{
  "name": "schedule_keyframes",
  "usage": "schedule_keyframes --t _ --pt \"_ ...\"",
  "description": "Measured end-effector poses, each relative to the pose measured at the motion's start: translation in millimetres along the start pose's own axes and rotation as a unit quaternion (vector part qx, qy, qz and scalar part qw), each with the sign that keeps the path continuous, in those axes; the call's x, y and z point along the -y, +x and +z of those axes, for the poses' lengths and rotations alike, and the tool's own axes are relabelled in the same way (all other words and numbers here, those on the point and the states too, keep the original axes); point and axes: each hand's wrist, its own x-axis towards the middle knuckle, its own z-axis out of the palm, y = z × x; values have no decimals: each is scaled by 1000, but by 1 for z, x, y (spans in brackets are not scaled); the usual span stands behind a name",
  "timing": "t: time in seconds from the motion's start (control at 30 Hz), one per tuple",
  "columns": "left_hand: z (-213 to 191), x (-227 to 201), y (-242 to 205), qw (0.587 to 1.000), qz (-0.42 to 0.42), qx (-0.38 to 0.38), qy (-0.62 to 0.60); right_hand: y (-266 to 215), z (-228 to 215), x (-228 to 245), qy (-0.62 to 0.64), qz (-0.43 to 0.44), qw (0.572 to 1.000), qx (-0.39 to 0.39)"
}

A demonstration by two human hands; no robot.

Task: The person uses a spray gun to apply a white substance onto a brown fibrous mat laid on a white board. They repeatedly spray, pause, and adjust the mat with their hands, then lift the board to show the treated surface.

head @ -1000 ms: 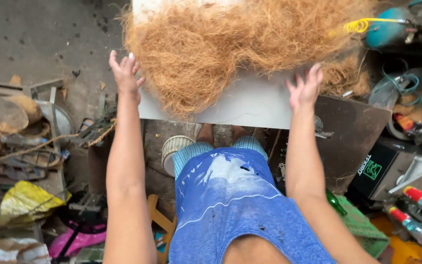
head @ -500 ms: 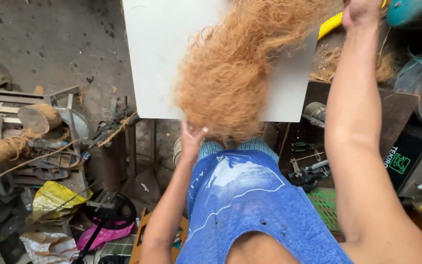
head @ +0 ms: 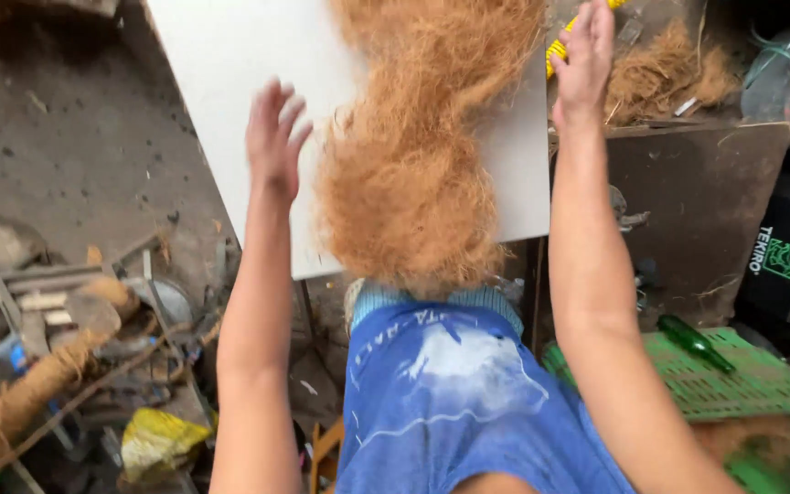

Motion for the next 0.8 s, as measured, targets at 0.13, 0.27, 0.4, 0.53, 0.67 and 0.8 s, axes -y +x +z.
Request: schedule_keyframes --t 0.13,0.27,0.4,0.53,0.67,0.8 --pt "59 17 162 996 38 53 67 5 55 22 0 -8 997 75" --pt "87 54 246 935 235 114 238 -1 48 -22 -11 -128 990 -53" --pt "23 68 254 977 84 154 121 -94 -5 31 -48 -13 991 -128" --pt "6 25 161 981 151 -14 120 -232 -74 -6 -96 63 962 -246" --pt "76 -25 37 917 346 -62 186 -325 -140 -113 -5 275 883 -381" --pt "117 10 -39 945 290 5 153 -325 -149 -205 13 303 904 -302"
